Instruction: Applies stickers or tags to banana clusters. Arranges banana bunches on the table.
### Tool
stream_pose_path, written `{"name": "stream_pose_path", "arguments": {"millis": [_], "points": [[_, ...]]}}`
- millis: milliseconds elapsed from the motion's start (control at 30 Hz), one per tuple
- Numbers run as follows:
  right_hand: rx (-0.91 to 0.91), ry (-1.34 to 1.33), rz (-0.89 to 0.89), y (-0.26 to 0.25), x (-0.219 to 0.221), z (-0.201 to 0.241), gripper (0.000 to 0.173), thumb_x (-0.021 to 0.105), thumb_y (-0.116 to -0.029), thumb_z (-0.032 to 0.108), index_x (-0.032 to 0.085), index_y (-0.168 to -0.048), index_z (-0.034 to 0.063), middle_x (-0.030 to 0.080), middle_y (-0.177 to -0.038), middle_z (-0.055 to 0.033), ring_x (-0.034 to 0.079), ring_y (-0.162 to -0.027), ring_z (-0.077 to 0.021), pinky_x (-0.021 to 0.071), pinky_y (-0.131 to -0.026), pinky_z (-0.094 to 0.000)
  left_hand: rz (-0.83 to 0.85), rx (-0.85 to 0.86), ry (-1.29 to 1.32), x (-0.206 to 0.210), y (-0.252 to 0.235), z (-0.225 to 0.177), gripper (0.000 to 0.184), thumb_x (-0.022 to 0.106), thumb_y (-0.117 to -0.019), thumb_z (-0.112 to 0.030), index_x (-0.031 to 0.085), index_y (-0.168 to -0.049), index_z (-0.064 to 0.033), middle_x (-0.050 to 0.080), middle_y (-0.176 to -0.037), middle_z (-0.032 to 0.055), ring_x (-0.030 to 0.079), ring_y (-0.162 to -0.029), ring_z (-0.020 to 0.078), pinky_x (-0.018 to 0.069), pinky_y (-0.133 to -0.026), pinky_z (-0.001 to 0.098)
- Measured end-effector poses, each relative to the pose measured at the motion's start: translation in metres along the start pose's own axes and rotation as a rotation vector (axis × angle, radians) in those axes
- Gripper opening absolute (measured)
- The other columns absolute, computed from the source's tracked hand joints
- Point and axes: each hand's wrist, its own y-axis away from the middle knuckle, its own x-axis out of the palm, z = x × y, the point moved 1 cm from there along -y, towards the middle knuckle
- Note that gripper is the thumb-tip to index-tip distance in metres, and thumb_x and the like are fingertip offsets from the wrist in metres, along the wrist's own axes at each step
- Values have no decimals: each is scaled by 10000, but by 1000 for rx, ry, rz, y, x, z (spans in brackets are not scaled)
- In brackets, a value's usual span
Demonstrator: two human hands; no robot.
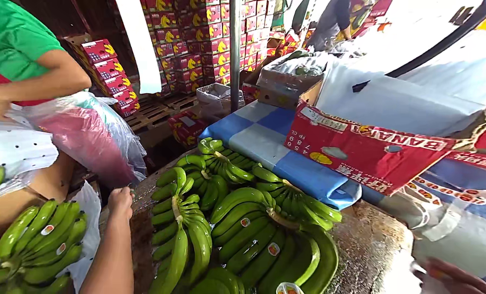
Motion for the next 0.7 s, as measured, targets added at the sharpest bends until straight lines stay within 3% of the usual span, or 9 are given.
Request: {"name": "stream_pose_path", "arguments": {"millis": [67,100,200,267,400,500,567,633,700], "points": [[-51,207,88,-28,26,6,211,581,-974,108,680,-1156,64,735,-1063,51,696,-950,-64,593,-853,-304,101,94,116,13,29,-38,289,456,-1063,-102,489,-1308,46,546,-978,109,544,-727,129,509,-684,292],[-94,335,120,-43,44,10,252,606,-974,139,685,-1181,21,722,-1094,-4,681,-971,-72,577,-872,-314,178,143,121,21,47,-57,301,478,-1042,-65,490,-1325,39,552,-994,110,540,-733,131,503,-678,298],[-241,653,287,-89,108,23,320,641,-996,165,685,-1247,-28,693,-1218,-217,666,-1119,-320,510,-980,-540,458,226,26,59,113,-98,248,479,-1027,2,534,-1268,12,557,-1040,88,521,-735,111,474,-659,286],[-219,771,440,-119,154,30,399,617,-1023,211,627,-1335,-37,616,-1339,-274,584,-1263,-410,434,-1081,-578,624,235,-44,92,160,-105,252,451,-1014,26,599,-1217,19,584,-1040,73,512,-725,98,463,-655,277],[-109,1013,603,-164,242,22,602,634,-997,442,595,-1344,-48,549,-1383,-300,527,-1305,-433,411,-1078,-596,727,137,-140,164,225,-90,274,458,-1011,2,668,-1187,5,602,-954,90,544,-767,161,492,-732,350],[-8,1269,652,-186,280,0,814,723,-886,560,542,-1373,-66,459,-1477,-295,518,-1325,-433,452,-1049,-606,738,111,-293,206,242,-83,268,531,-1043,-99,686,-1235,5,667,-1161,193,635,-1013,266,510,-928,445],[29,1296,656,-192,288,-9,767,733,-891,506,543,-1370,-63,469,-1470,-297,526,-1317,-438,457,-1041,-604,791,205,-453,230,238,-83,280,593,-1029,-144,693,-1217,39,675,-1234,237,644,-1165,328,486,-1036,499],[14,1274,651,-194,277,-12,650,675,-939,497,613,-1301,-39,545,-1402,-276,549,-1294,-429,456,-1035,-605,843,302,-651,254,237,-83,292,643,-1005,-184,699,-1145,66,676,-1202,257,638,-1174,363,478,-1044,538],[-18,1219,621,-203,264,-11,579,635,-964,518,681,-1202,-8,627,-1292,-254,594,-1233,-415,465,-1007,-610,849,269,-757,275,242,-90,343,649,-1005,-231,674,-1139,84,649,-1225,268,621,-1187,384,478,-1034,560]]}}
